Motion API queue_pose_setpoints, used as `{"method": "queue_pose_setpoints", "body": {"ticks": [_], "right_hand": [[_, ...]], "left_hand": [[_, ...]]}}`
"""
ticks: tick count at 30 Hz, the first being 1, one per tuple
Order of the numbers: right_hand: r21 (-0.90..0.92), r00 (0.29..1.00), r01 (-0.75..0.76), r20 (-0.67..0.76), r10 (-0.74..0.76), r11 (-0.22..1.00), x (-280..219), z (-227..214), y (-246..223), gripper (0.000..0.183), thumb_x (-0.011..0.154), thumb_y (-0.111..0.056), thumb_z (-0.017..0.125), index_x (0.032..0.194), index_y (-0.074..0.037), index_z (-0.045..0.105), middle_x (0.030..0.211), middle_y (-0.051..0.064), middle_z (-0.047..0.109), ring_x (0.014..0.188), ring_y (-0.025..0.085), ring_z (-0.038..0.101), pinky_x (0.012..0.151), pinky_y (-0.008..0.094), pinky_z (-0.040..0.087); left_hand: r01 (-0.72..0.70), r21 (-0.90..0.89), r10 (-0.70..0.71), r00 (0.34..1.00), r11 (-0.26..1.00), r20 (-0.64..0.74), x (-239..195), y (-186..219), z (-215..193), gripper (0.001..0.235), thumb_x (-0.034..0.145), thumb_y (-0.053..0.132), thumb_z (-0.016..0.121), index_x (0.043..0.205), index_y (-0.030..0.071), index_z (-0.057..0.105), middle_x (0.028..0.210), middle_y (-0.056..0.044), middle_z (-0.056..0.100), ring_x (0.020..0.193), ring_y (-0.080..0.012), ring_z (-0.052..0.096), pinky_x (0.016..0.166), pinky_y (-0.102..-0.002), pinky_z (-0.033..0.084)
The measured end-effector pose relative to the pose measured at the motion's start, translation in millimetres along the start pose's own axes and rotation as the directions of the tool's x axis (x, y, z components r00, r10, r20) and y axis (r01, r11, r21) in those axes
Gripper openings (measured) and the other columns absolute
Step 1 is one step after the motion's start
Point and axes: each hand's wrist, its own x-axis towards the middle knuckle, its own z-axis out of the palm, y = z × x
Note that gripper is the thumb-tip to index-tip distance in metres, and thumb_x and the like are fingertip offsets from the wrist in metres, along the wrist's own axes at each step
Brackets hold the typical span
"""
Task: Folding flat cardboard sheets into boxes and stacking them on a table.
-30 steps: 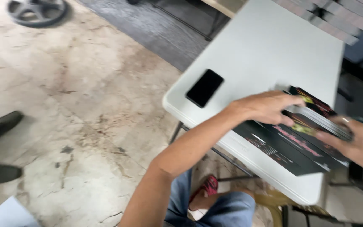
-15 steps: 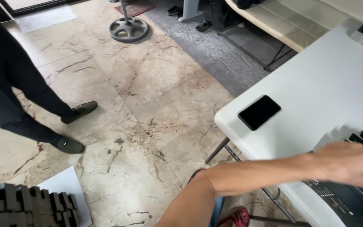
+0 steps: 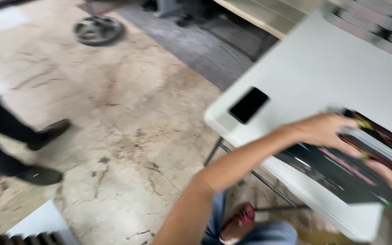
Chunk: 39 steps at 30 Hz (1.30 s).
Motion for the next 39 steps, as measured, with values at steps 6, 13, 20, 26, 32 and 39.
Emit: {"method": "queue_pose_setpoints", "body": {"ticks": [6,13,20,26,32,39], "right_hand": [[-0.532,0.873,-0.134,0.336,0.354,0.836,23,-128,-204,0.07,0.085,-0.073,0.063,0.128,-0.018,0.067,0.101,0.015,0.075,0.101,0.041,0.073,0.086,0.049,0.058],[-0.309,0.757,-0.159,0.572,0.317,0.938,50,-125,-226,0.058,0.087,-0.061,0.074,0.086,-0.005,0.061,0.063,0.012,0.063,0.053,0.025,0.052,0.054,0.039,0.04],[-0.267,0.721,-0.198,0.612,0.324,0.943,58,-140,-238,0.059,0.089,-0.058,0.075,0.109,-0.003,0.068,0.087,0.016,0.074,0.07,0.035,0.067,0.061,0.048,0.051],[-0.349,0.636,-0.181,0.672,0.38,0.919,76,-137,-256,0.068,0.086,-0.067,0.071,0.104,-0.001,0.069,0.092,0.018,0.074,0.092,0.041,0.069,0.079,0.05,0.054],[-0.37,0.611,-0.114,0.705,0.359,0.922,90,-144,-266,0.064,0.085,-0.069,0.067,0.11,-0.011,0.074,0.104,0.015,0.076,0.101,0.038,0.068,0.082,0.048,0.054],[-0.424,0.425,-0.083,0.804,0.417,0.902,100,-163,-286,0.048,0.093,-0.054,0.066,0.091,-0.008,0.077,0.072,0.008,0.072,0.063,0.023,0.06,0.061,0.031,0.048]], "left_hand": [[-0.069,-0.015,0.069,0.998,0.998,0.003,-24,43,-18,0.048,0.076,0.052,0.078,0.104,0.014,0.069,0.093,-0.001,0.075,0.081,-0.0118,0.065,0.071,-0.025,0.048],[0.06,-0.051,-0.056,0.995,0.997,0.08,-28,62,-27,0.032,0.083,0.036,0.08,0.104,0.015,0.07,0.104,0.0,0.08,0.075,-0.0083,0.071,0.065,-0.023,0.057],[-0.077,-0.211,0.055,0.993,0.975,-0.109,-41,47,-14,0.052,0.089,0.039,0.082,0.132,0.017,0.063,0.13,-0.001,0.071,0.116,-0.0159,0.069,0.101,-0.03,0.052],[-0.049,-0.268,-0.005,0.981,0.962,-0.195,-38,35,-8,0.041,0.084,0.032,0.09,0.076,0.013,0.054,0.063,0.007,0.046,0.061,-0.0054,0.038,0.053,-0.024,0.032],[0.039,-0.095,-0.049,0.992,0.995,-0.113,-62,15,-7,0.076,0.08,0.045,0.085,0.143,0.018,0.053,0.141,-0.004,0.067,0.126,-0.0204,0.067,0.105,-0.033,0.051],[0.284,-0.365,-0.336,0.938,0.887,-0.088,-68,2,1,0.045,0.067,0.042,0.089,0.098,0.011,0.08,0.094,0.0,0.081,0.089,-0.01,0.072,0.08,-0.024,0.057]]}}
